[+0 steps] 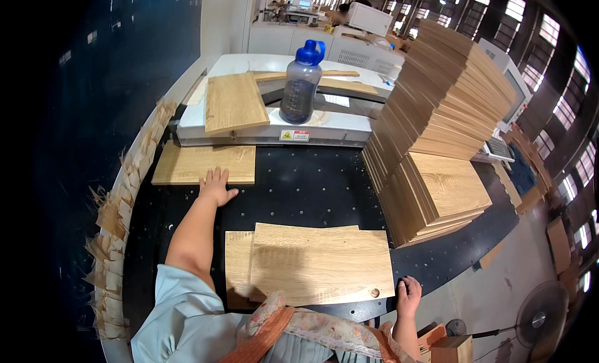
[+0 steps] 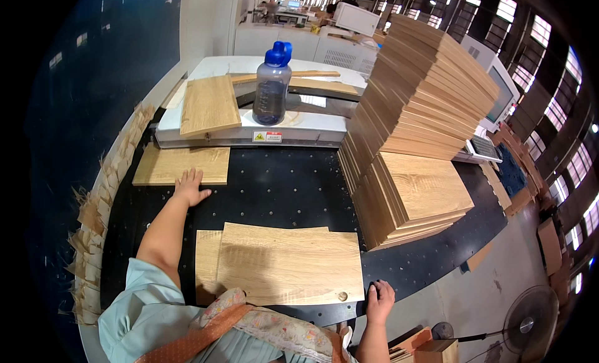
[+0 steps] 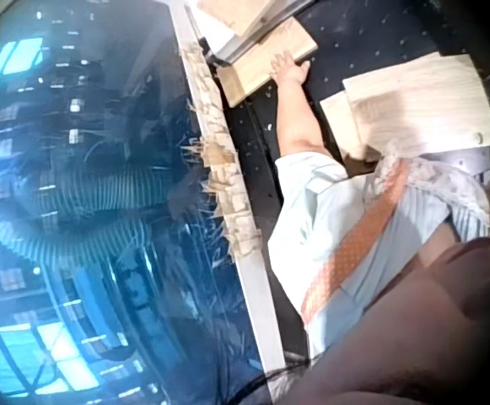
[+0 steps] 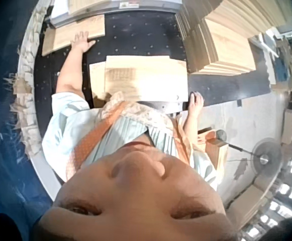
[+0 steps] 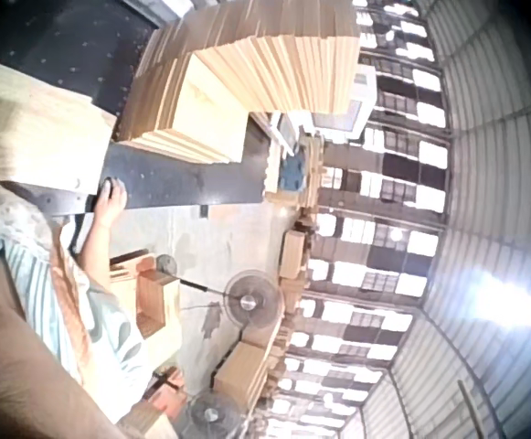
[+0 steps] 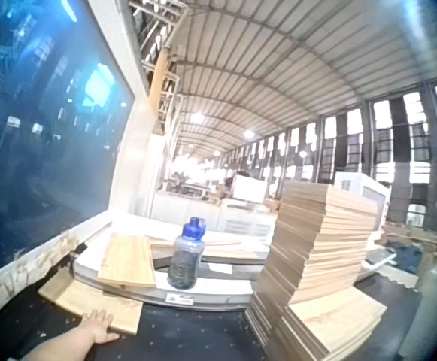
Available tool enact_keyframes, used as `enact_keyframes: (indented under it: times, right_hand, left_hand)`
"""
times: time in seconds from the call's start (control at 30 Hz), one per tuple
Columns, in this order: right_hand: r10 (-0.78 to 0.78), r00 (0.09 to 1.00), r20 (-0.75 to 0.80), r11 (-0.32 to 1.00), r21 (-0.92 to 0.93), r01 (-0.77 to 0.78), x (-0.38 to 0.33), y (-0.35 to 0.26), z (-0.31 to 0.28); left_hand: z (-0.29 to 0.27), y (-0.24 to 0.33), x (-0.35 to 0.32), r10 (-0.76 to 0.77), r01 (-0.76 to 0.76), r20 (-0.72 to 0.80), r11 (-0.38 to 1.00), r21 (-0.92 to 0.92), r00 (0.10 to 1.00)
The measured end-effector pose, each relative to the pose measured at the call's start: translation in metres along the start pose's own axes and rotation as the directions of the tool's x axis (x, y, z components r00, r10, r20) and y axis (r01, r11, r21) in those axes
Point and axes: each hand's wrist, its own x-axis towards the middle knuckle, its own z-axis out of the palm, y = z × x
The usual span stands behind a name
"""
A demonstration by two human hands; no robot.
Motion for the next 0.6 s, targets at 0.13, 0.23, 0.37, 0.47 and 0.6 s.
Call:
enact_keyframes:
  times: [0.13, 0.23, 0.37, 0.47, 0.6]
  right_hand:
    - [0.114, 0.965, 0.235, 0.964, 0.211, -0.165, 0.0, -0.002, -0.004]
    - [0.005, 0.915, 0.402, 0.976, 0.196, -0.091, 0.002, -0.023, -0.003]
    - [0.001, 0.854, 0.521, 0.932, 0.309, -0.19, 0.013, -0.054, -0.006]
    - [-0.054, 0.863, 0.503, 0.95, 0.293, -0.111, 0.01, -0.057, 0.0]
    - [-0.11, 0.837, 0.536, 0.969, 0.244, -0.028, -0.001, -0.076, 0.012]
  left_hand:
    - [0.016, 0.001, -0.049, 0.071, -0.107, -0.164, 0.969, -0.223, 0.984]
    - [0.05, -0.008, -0.105, 0.027, -0.153, -0.255, 0.859, -0.489, 0.967]
    - [0.054, 0.002, -0.184, 0.105, -0.195, -0.193, 0.816, -0.545, 0.976]
    - [0.062, 0.014, -0.205, 0.19, -0.226, -0.122, 0.788, -0.573, 0.974]
    - [0.061, 0.021, -0.212, 0.157, -0.191, -0.11, 0.842, -0.504, 0.981]
